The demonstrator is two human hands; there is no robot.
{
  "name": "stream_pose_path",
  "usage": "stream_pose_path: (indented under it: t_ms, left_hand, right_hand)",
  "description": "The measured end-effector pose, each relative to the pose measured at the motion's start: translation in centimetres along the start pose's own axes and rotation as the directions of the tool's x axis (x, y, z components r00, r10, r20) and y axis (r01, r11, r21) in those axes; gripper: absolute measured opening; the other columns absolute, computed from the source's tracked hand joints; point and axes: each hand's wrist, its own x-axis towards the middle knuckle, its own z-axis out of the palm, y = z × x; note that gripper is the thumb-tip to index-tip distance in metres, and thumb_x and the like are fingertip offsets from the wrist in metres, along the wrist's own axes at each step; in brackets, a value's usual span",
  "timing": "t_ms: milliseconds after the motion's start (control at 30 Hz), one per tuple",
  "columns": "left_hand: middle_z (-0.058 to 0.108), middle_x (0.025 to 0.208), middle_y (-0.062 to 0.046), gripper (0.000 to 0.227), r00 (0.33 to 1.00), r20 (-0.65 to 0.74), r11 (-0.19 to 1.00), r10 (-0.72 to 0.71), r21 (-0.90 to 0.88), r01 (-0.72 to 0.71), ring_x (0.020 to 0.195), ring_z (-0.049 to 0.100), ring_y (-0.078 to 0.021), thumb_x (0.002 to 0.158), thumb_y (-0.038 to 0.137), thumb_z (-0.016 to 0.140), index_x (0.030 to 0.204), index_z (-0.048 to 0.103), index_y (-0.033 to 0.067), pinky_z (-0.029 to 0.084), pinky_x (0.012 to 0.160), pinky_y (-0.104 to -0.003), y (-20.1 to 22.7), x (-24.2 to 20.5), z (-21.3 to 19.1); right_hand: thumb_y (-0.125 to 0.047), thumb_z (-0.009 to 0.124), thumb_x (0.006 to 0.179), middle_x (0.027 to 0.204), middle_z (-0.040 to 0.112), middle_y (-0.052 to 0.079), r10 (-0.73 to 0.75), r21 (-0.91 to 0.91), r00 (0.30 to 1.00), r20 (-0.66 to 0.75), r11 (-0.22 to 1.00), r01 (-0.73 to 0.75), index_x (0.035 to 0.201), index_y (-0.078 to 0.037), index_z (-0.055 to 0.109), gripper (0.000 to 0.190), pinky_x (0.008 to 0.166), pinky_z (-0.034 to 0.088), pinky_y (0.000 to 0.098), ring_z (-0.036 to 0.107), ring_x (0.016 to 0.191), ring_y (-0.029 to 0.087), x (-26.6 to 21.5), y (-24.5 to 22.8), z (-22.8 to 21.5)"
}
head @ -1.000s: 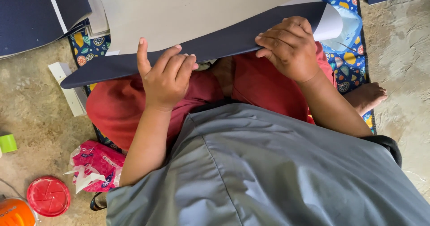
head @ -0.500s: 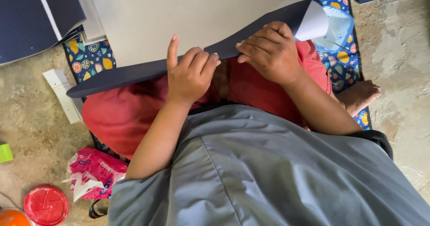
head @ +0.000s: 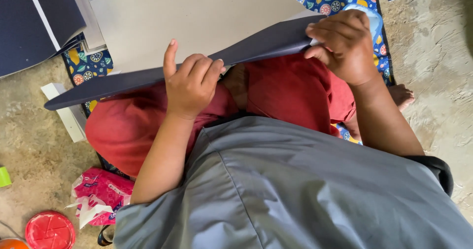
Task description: Assembling cardboard packaging components by applying glue to strips, attaching them to larger panels, and folding the panels.
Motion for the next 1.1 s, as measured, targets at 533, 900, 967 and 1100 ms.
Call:
stream_pose_path:
  t_ms: [533, 900, 967, 1100]
  left_hand:
    - [0.064, 0.09, 0.002, 0.01, 0.999, 0.038, 0.999, 0.03, -0.043, -0.028, 0.089, 0.07, -0.0158, 0.102, 0.01, 0.086, 0.105, 0.077, 0.0142, 0.028, 0.125, -0.051, -0.8, -0.1, -0.6]
    - [0.062, 0.089, 0.001, 0.009, 0.996, 0.084, 0.997, 0.022, -0.077, -0.015, 0.088, 0.066, -0.0166, 0.103, 0.013, 0.08, 0.097, 0.073, 0.0138, 0.027, 0.126, -0.05, -0.2, 0.1, -0.4]
    - [0.062, 0.088, 0.0, 0.01, 0.996, 0.091, 0.995, 0.008, -0.104, 0.002, 0.087, 0.066, -0.0177, 0.102, 0.012, 0.08, 0.095, 0.073, 0.0128, 0.028, 0.125, -0.051, -0.2, 0.3, -0.6]
    - [0.062, 0.087, -0.001, 0.01, 0.993, 0.113, 0.986, -0.045, -0.157, 0.063, 0.083, 0.064, -0.02, 0.102, 0.013, 0.076, 0.093, 0.072, 0.0116, 0.026, 0.126, -0.052, -0.4, 0.4, -0.8]
  right_hand:
    - [-0.02, 0.085, 0.102, 0.103, 0.081, 0.009, -0.004, 0.054, 0.999, -0.053, 0.999, 0.007, 0.1, -0.001, 0.085, 0.02, 0.111, 0.04, 0.042, 0.066, 0.105, 0.025, 0.3, -0.5, -0.4]
    - [-0.016, 0.087, 0.1, 0.104, 0.078, 0.006, -0.076, -0.02, 0.997, -0.013, 0.997, 0.075, 0.106, -0.003, 0.084, 0.014, 0.11, 0.043, 0.043, 0.067, 0.103, 0.024, 2.2, -3.4, 0.2]
    - [-0.014, 0.087, 0.1, 0.1, 0.077, 0.005, -0.099, -0.049, 0.994, -0.041, 0.994, 0.097, 0.102, -0.005, 0.082, 0.011, 0.108, 0.043, 0.0414, 0.067, 0.1, 0.023, 2.1, -3.2, 0.8]
    - [-0.013, 0.087, 0.102, 0.092, 0.073, 0.003, -0.135, -0.121, 0.986, -0.098, 0.985, 0.123, 0.095, -0.008, 0.074, 0.016, 0.104, 0.044, 0.04, 0.066, 0.093, 0.022, 2.3, -3.3, 1.4]
